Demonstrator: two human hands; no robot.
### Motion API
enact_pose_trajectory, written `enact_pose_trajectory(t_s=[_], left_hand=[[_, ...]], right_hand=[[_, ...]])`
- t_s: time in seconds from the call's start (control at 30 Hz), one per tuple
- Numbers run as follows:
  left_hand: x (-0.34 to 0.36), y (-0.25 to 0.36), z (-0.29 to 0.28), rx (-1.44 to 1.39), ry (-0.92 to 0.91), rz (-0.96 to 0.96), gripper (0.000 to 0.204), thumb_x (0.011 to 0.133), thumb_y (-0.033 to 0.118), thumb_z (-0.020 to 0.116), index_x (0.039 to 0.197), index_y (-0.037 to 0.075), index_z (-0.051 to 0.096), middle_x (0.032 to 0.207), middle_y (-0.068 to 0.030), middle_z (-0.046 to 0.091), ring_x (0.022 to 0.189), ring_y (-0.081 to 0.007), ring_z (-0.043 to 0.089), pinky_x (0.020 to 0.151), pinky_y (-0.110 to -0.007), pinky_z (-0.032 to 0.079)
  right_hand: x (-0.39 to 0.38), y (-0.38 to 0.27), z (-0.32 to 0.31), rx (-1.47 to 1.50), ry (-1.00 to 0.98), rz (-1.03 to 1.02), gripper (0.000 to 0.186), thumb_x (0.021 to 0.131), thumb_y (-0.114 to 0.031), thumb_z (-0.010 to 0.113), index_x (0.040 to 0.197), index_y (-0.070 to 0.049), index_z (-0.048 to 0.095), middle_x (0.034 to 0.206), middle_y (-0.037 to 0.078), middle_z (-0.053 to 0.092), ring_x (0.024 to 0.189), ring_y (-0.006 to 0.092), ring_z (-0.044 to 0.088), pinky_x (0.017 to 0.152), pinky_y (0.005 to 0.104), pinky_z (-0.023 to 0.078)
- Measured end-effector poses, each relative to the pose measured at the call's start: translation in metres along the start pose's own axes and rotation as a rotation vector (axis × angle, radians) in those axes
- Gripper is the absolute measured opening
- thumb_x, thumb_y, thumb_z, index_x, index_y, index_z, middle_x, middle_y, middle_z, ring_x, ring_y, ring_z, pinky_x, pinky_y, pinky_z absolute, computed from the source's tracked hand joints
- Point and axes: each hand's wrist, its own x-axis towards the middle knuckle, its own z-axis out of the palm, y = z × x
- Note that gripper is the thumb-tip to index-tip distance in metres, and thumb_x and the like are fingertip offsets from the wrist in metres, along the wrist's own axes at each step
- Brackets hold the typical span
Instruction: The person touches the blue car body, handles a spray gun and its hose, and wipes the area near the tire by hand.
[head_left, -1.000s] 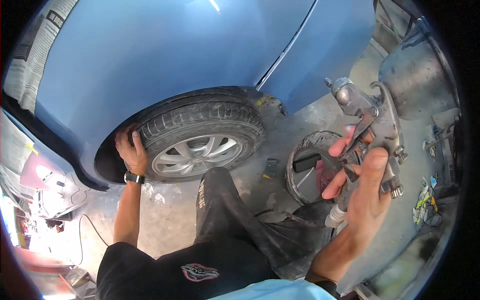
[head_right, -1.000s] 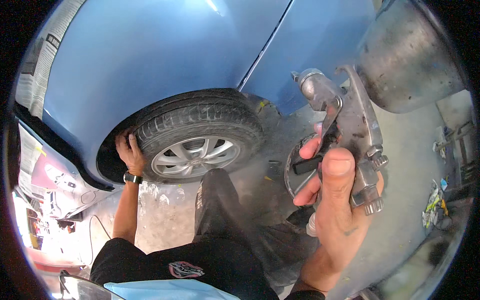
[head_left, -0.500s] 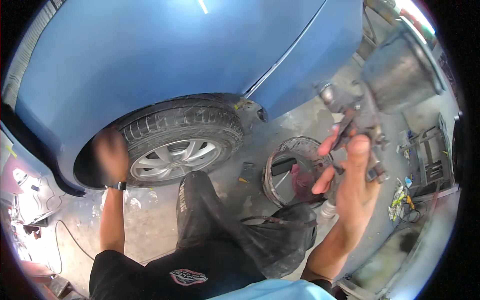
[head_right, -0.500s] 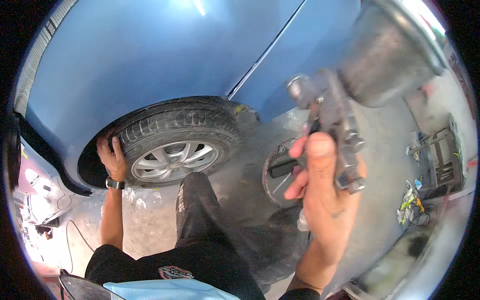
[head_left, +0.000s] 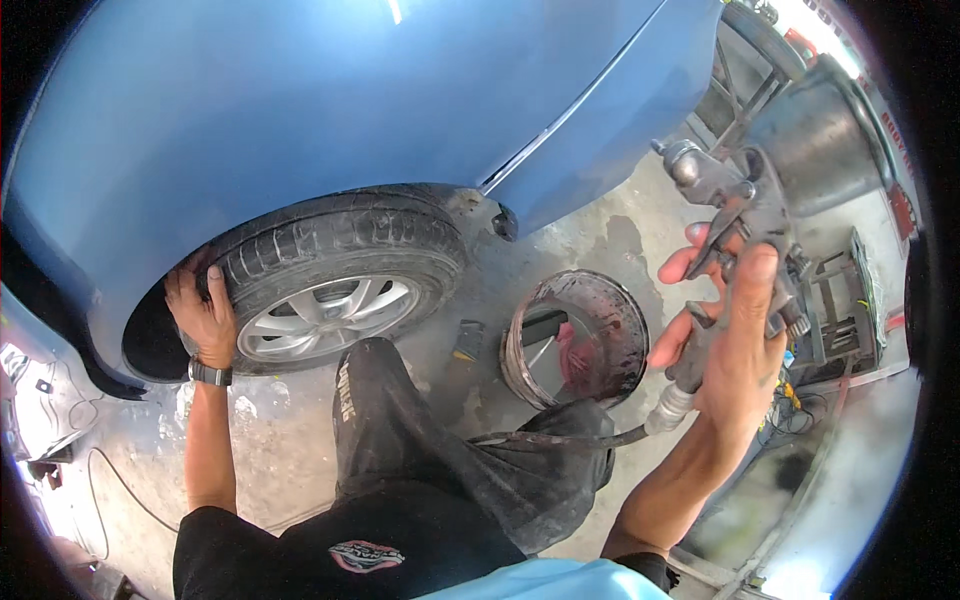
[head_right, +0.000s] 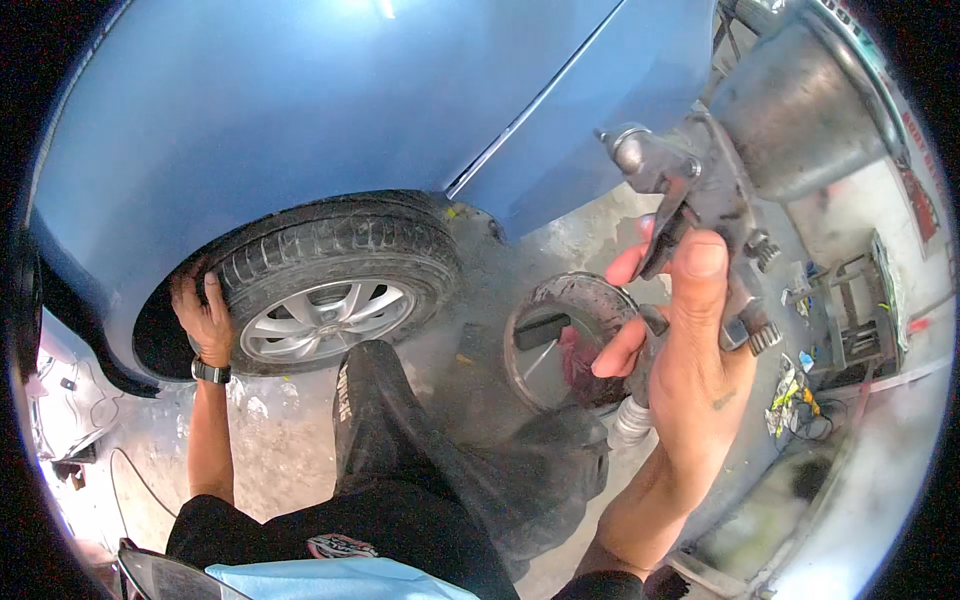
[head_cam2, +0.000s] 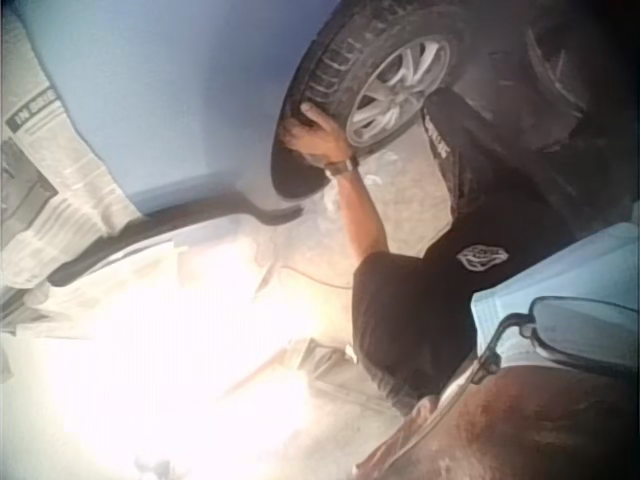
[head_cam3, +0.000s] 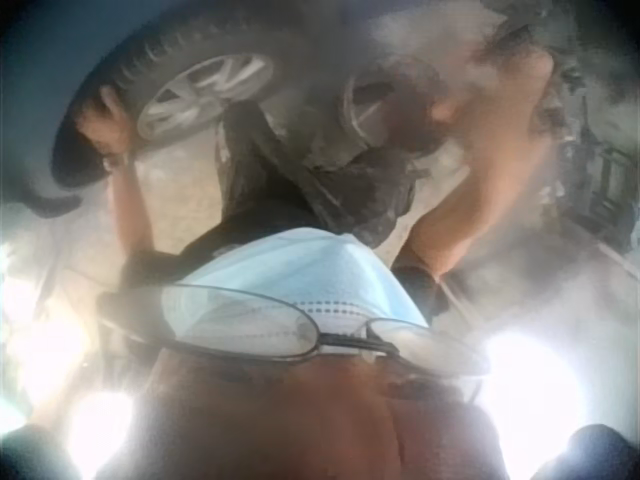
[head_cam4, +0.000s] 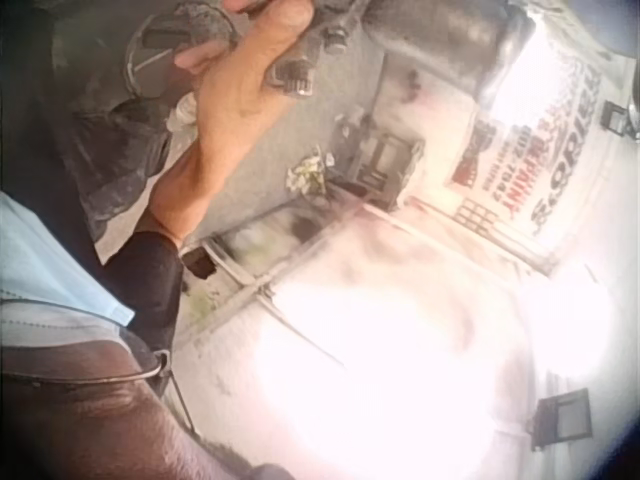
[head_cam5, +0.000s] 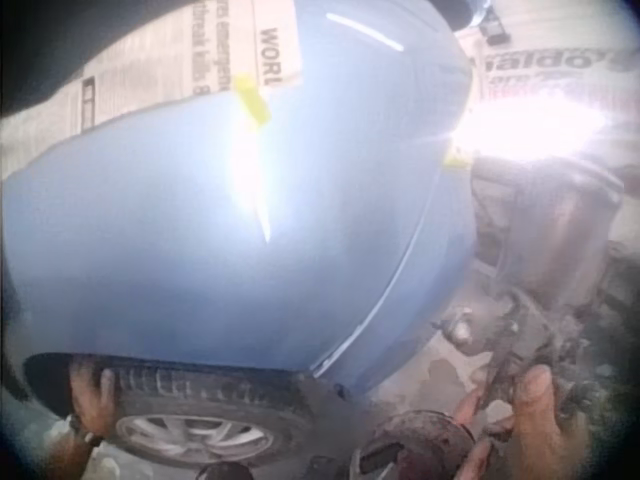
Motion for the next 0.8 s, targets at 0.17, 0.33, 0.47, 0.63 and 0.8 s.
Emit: enact_pose_trajectory(t_s=[0.17,0.33,0.47,0.63,0.8], left_hand=[[-0.002,0.002,0.001,0.041,0.02,0.028,0.034,0.101,0.027,0.056,0.118,0.0,0.066,0.121,-0.0225,0.065,0.112,-0.0416,0.058,0.1,-0.049,0.041],[-0.001,-0.001,0.001,0.031,0.026,0.035,0.033,0.101,0.026,0.055,0.118,0.0,0.066,0.12,-0.0219,0.065,0.111,-0.0415,0.058,0.099,-0.048,0.043],[-0.002,-0.006,0.003,0.005,0.038,0.024,0.032,0.1,0.03,0.058,0.117,0.005,0.068,0.118,-0.0185,0.065,0.111,-0.0391,0.058,0.096,-0.048,0.043],[-0.001,-0.003,0.002,-0.004,0.034,0.007,0.034,0.1,0.032,0.058,0.117,0.005,0.069,0.116,-0.018,0.065,0.111,-0.0382,0.058,0.096,-0.048,0.043],[0.0,-0.001,0.001,0.045,0.031,0.037,0.033,0.102,0.027,0.056,0.116,-0.002,0.067,0.116,-0.0237,0.066,0.108,-0.0427,0.059,0.098,-0.048,0.044]], right_hand=[[-0.015,0.0,0.008,0.003,-0.056,0.027,0.071,0.101,-0.062,0.046,0.123,0.004,0.06,0.09,0.014,0.066,0.038,0.016,0.051,0.035,0.0251,0.036],[-0.04,0.018,0.001,-0.006,-0.288,0.116,0.066,0.101,-0.057,0.051,0.123,0.005,0.057,0.092,0.015,0.068,0.041,0.0164,0.053,0.037,0.0248,0.038],[-0.054,0.023,0.005,0.024,-0.324,0.075,0.062,0.103,-0.052,0.05,0.124,0.006,0.056,0.091,0.017,0.068,0.041,0.0166,0.053,0.037,0.0243,0.038],[-0.048,0.016,0.019,-0.044,-0.139,0.008,0.066,0.104,-0.056,0.044,0.127,0.005,0.055,0.095,0.016,0.067,0.041,0.0146,0.052,0.037,0.0222,0.036],[-0.052,0.017,0.023,-0.056,-0.175,0.042,0.069,0.102,-0.059,0.047,0.128,0.004,0.055,0.096,0.013,0.067,0.041,0.0144,0.053,0.037,0.0218,0.037]])
